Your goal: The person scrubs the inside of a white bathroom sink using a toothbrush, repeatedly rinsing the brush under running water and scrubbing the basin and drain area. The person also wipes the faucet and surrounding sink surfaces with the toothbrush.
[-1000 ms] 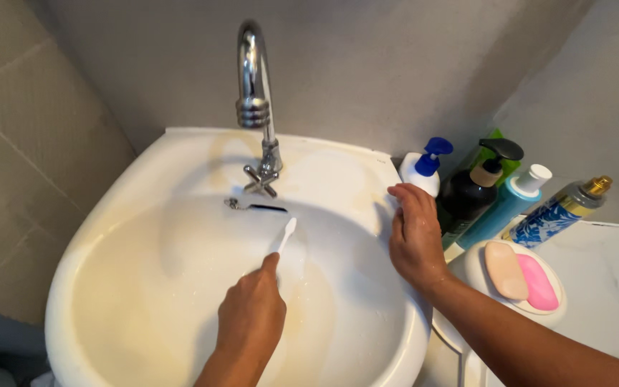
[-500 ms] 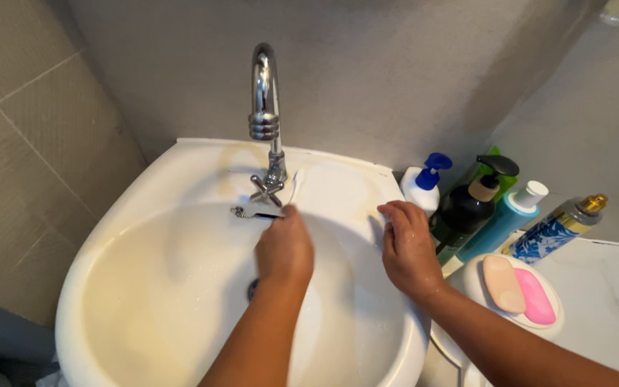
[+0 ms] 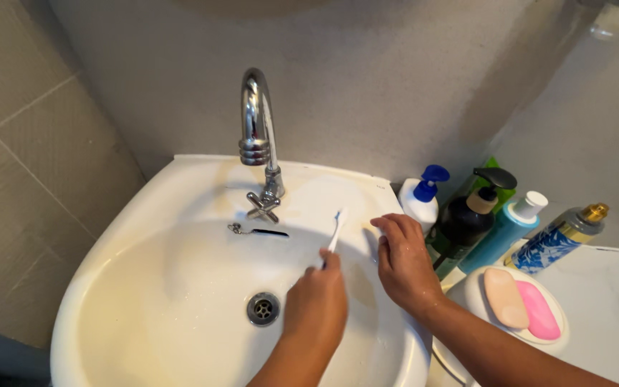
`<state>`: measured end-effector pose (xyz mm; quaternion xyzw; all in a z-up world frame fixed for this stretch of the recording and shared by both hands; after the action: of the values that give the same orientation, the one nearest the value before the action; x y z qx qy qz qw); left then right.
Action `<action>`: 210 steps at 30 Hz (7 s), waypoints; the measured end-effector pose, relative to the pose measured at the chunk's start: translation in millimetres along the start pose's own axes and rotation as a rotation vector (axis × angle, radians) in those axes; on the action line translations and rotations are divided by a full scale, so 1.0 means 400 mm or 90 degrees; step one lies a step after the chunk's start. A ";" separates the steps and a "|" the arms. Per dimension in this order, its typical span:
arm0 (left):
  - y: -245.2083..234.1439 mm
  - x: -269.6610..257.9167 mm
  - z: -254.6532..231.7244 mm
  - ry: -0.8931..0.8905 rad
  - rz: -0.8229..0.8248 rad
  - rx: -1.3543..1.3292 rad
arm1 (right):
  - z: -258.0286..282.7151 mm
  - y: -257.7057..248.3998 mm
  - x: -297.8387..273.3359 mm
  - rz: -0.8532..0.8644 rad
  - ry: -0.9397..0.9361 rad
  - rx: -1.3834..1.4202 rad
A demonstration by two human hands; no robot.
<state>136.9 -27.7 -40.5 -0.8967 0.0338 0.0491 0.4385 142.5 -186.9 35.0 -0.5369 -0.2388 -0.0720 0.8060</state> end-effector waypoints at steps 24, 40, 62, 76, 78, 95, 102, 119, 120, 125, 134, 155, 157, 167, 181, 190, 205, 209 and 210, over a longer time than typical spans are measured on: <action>-0.043 -0.101 -0.041 0.063 0.039 0.039 | -0.009 0.004 -0.004 -0.030 -0.007 0.001; -0.172 -0.065 0.057 -0.063 -0.100 -0.004 | 0.006 0.016 0.000 0.053 0.011 -0.038; -0.088 -0.056 0.035 0.071 -0.090 0.107 | 0.018 0.015 -0.007 0.040 -0.021 -0.030; -0.112 -0.091 0.053 -0.031 -0.031 -0.047 | 0.014 0.005 -0.001 0.046 -0.011 -0.034; -0.151 -0.073 0.082 -0.077 -0.042 -0.008 | 0.012 0.009 -0.004 0.054 -0.001 -0.025; -0.136 -0.025 -0.042 -0.015 -0.115 -0.112 | -0.034 -0.031 -0.023 -0.142 0.000 0.016; -0.059 -0.095 -0.104 0.031 0.030 -0.065 | -0.035 -0.018 -0.019 -0.133 -0.011 0.018; -0.141 -0.052 0.120 -0.095 -0.104 0.054 | -0.018 -0.003 -0.008 -0.003 0.051 0.014; -0.156 -0.045 0.132 -0.082 -0.139 0.053 | -0.010 -0.005 -0.005 0.002 0.042 0.014; -0.200 -0.064 0.142 -0.070 -0.187 0.083 | 0.003 -0.017 -0.009 -0.007 -0.007 0.013; -0.240 -0.098 0.246 -0.075 -0.181 0.133 | 0.016 0.000 -0.009 0.020 -0.046 -0.005; -0.455 -0.014 0.273 -0.183 -0.242 -0.013 | 0.319 0.129 0.058 0.041 -0.133 0.071; -0.426 -0.011 0.240 -0.138 -0.176 0.002 | 0.351 0.136 0.059 0.029 -0.101 0.033; -0.447 0.061 0.331 -0.078 -0.092 0.020 | 0.412 0.174 0.105 -0.052 -0.011 -0.112; -0.401 0.116 0.282 0.000 0.004 0.060 | 0.414 0.172 0.088 -0.069 0.004 -0.095; -0.521 0.092 0.296 -0.126 -0.083 0.015 | 0.406 0.187 0.099 -0.027 -0.004 -0.065; -0.512 -0.020 0.467 -0.202 -0.111 0.058 | 0.399 0.193 0.097 0.015 -0.020 -0.085; -0.510 -0.030 0.387 -0.143 -0.123 0.065 | 0.401 0.207 0.092 -0.003 0.017 -0.031; -0.511 -0.016 0.373 -0.133 -0.130 0.057 | 0.401 0.209 0.091 0.000 0.025 -0.027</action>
<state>142.9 215.6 29.2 -0.8651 -0.1011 0.0957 0.4819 156.3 -3.1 32.1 -0.5524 -0.2214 -0.0872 0.7989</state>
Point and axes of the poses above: each hand's wrist, its own x-axis towards the middle knuckle, its own y-axis out of the palm, z = x × y, the point moved 7 cm from there along x, towards the middle knuckle, and after that the axes turned 12 degrees about -x, right-handed, at the moved point
